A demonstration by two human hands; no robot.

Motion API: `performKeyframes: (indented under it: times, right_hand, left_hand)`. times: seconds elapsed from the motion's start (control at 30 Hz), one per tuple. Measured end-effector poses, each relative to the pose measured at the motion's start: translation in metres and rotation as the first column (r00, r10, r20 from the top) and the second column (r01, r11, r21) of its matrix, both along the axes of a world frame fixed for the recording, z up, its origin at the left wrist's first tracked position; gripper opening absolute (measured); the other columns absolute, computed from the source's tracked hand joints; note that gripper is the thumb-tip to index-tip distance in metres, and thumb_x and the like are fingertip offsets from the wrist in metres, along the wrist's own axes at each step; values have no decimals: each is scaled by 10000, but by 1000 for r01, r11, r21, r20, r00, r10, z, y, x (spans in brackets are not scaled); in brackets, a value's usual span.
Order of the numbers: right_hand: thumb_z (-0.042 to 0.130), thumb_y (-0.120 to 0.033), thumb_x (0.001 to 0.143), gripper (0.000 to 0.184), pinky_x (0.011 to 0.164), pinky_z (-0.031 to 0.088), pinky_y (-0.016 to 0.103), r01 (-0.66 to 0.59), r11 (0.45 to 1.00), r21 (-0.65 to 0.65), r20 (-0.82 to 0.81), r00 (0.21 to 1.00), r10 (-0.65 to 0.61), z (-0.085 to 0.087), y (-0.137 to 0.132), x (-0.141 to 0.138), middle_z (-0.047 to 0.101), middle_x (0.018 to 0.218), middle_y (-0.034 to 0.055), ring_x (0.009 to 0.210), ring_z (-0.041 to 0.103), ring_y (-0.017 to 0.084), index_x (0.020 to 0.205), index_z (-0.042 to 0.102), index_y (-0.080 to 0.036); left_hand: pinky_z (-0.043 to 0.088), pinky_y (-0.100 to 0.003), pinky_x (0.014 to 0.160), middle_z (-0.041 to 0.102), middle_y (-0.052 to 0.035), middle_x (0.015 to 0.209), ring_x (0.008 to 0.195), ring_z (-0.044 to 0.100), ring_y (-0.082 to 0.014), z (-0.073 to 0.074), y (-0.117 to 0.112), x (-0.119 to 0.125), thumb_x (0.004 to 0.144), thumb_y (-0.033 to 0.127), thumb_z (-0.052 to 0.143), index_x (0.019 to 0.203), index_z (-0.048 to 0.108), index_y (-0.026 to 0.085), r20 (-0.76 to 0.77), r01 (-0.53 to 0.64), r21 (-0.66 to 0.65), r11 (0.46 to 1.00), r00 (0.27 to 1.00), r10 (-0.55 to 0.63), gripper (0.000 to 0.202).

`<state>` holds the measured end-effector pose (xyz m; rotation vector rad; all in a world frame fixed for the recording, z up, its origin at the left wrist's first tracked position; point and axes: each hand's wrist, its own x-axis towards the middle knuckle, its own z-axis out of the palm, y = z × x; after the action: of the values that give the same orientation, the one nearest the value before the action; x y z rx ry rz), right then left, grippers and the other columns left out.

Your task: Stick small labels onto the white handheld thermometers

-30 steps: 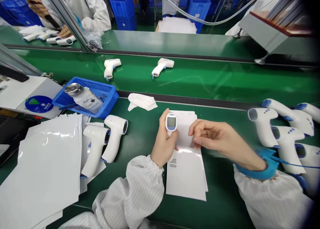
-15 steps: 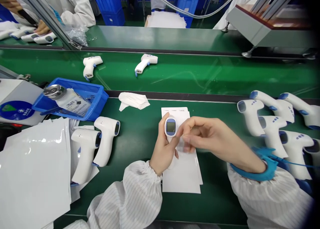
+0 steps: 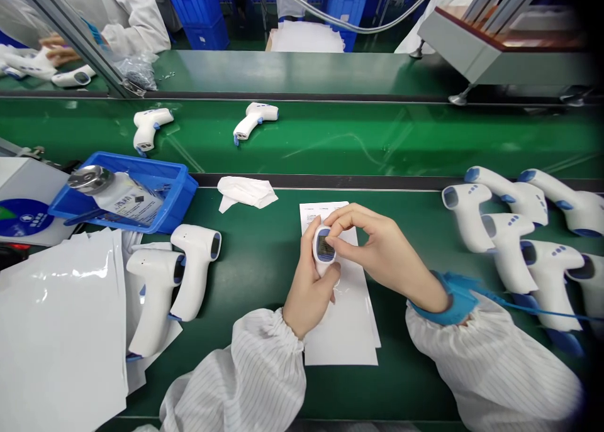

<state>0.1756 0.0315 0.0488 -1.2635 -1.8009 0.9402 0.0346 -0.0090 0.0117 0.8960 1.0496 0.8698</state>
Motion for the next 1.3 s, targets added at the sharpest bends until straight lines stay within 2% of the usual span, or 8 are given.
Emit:
performKeyframes:
  times: [0.17,0.53,0.8,0.97,1.13,1.3]
  right_hand:
    - [635,-172,828,93,837,529,363,9,1000,-21,2,1000,-9,3,2,1,719,949,14,924,673,201,756,623,-230]
    - [645,-162,828,86,836,532,338,-15,999,-29,-21,1000,14,5,5,4,730,922,9,903,683,191,768,639,-222]
    - [661,-188,826,82,831,530,350,-2,1000,-30,-25,1000,1,3,5,4,731,903,8,893,683,198,758,634,-224]
    - [659,-158,823,97,835,524,338,-7,1000,-30,-20,1000,7,3,5,4,729,901,-1,886,681,186,755,633,-222]
    - [655,-151,821,94,828,526,341,-2,999,-37,-17,1000,1,4,5,4,728,897,0,881,684,188,762,638,-223]
    - [647,-146,826,95,836,525,344,-5,999,-40,-17,1000,4,4,6,4,728,901,0,889,684,187,769,640,-223]
  left_hand:
    - [449,-219,439,391,-49,1525,551,495,-52,2,0,0,897,150,513,1496,212,418,-23,14,-7,1000,1000,-15,722]
    - [429,-203,423,288,17,1597,635,532,-76,1,-2,0,896,124,492,1491,210,458,-33,50,17,999,998,-50,738]
    - [451,-204,438,307,-1,1584,686,557,-99,-2,-1,0,886,127,497,1496,230,445,-24,44,28,999,999,-44,739]
    - [436,-215,424,316,-1,1578,599,516,-70,-2,-1,0,883,128,497,1495,230,462,-32,48,23,999,998,-47,746]
    - [466,-237,470,305,-24,1582,597,511,-69,4,0,-3,867,115,499,1513,214,440,14,64,18,998,998,-65,777]
    - [492,-243,518,289,-54,1579,655,526,-87,10,1,-7,916,216,461,1530,186,390,93,89,-39,995,992,-85,694]
